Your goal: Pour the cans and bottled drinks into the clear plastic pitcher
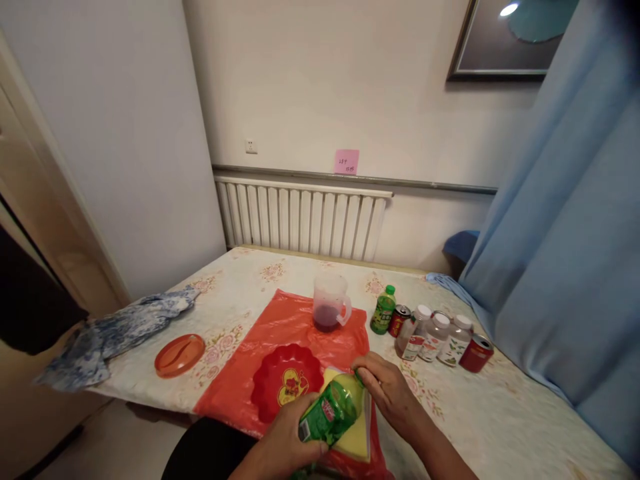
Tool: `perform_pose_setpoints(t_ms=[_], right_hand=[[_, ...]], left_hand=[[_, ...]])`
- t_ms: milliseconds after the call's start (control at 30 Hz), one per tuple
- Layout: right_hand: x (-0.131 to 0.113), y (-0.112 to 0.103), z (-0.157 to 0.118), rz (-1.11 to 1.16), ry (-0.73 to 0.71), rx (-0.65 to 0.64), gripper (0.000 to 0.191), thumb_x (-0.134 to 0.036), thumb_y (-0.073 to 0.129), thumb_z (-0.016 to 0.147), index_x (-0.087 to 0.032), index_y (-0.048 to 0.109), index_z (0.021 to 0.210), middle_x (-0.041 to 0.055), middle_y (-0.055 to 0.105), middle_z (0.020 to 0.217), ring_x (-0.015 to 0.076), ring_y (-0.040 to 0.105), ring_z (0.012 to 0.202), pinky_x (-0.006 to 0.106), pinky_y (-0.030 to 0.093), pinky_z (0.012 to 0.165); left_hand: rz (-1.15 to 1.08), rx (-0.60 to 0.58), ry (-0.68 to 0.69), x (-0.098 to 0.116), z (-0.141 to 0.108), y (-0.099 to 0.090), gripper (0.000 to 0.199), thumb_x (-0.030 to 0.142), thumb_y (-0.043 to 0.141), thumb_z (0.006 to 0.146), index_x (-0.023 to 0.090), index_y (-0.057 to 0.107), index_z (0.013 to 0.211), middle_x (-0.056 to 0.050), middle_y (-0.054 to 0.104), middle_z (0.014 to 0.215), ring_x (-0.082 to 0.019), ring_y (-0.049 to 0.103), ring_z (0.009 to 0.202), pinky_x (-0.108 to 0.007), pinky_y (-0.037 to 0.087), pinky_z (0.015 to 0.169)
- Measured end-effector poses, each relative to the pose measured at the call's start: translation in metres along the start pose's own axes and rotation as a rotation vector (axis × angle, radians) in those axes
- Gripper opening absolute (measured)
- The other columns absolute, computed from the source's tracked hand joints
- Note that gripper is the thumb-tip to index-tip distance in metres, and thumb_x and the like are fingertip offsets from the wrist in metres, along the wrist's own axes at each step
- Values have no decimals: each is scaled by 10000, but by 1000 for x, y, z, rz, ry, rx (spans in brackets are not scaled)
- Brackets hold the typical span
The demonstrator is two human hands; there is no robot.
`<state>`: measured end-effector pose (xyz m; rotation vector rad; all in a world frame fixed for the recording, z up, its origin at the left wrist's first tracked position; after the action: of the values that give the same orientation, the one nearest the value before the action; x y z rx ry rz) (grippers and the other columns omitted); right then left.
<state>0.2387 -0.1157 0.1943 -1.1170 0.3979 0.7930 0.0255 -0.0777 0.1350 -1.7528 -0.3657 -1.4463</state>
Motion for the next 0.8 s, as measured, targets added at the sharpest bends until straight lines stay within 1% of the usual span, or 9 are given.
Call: perform_pose_setpoints(t_ms=[67, 133, 233, 333, 433, 600, 700, 800], right_hand=[[-4, -5, 2, 52, -11, -46, 294, -317, 417, 1005, -213, 692, 998, 60, 662, 942, 194, 610, 889, 298, 441, 809], [-4, -8, 2, 128, -2, -73, 264, -298, 462, 983, -218, 709, 1027, 70, 679, 998, 210, 621, 958, 318, 448, 871], [2, -9, 2, 262, 41, -95, 223, -274, 544, 928, -221, 722, 1051, 74, 704, 1082, 228, 628, 1039, 335, 444, 934], [6, -8, 1, 332, 99, -103, 219, -270, 595, 888, -217, 731, 1051, 75, 717, 1115, 240, 635, 1060, 340, 452, 941], [4, -7, 2, 322, 121, -101, 221, -260, 607, 875, -206, 735, 1046, 75, 731, 1094, 241, 646, 1040, 343, 461, 931], [-5, -8, 3, 222, 136, -121, 225, -197, 600, 852, -200, 745, 1024, 63, 736, 1079, 228, 647, 1025, 337, 461, 929], [-6, -7, 2, 181, 173, -135, 257, -203, 611, 841, -199, 740, 1064, 62, 737, 1096, 226, 653, 999, 332, 472, 894], [-4, -6, 1, 152, 203, -137, 297, -243, 616, 847, -191, 727, 1118, 69, 738, 1112, 230, 655, 971, 332, 478, 861]], left_hand=[[-19, 8, -9, 1, 0, -2, 449, 140, 639, 632, 194, 654, 1077, -1, 707, 994, -232, 637, 960, -349, 509, 947], [5, 31, -18, -3, 0, -2, 441, 144, 636, 629, 195, 655, 1066, -5, 706, 1000, -242, 630, 984, -363, 492, 978], [55, 51, -47, -11, -1, -1, 525, 151, 642, 619, 196, 644, 1141, -32, 709, 1096, -264, 620, 1049, -374, 479, 1001], [67, 53, -67, -17, -3, -1, 615, 155, 650, 622, 191, 616, 1235, -52, 690, 1213, -280, 604, 1110, -379, 462, 1029], [52, 41, -59, -21, -4, -1, 606, 152, 648, 632, 192, 619, 1237, -43, 683, 1242, -277, 602, 1114, -379, 457, 1037], [56, 47, -54, -28, -7, -2, 609, 159, 656, 635, 202, 608, 1241, -44, 685, 1225, -267, 606, 1106, -364, 468, 1014], [54, 50, -61, -28, -9, -2, 598, 171, 652, 644, 199, 601, 1239, -45, 690, 1205, -265, 605, 1103, -373, 463, 1025], [50, 49, -71, -24, -11, -3, 563, 178, 646, 649, 197, 613, 1210, -42, 697, 1192, -270, 602, 1101, -388, 455, 1038]])
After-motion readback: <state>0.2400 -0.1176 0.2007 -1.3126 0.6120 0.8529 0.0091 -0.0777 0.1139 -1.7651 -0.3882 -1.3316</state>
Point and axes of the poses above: each hand's wrist, its own z-axis towards the middle knuckle, its own y-axis out of the palm, x = y × z, the point moved 3 cm from there along z, towards the middle knuckle
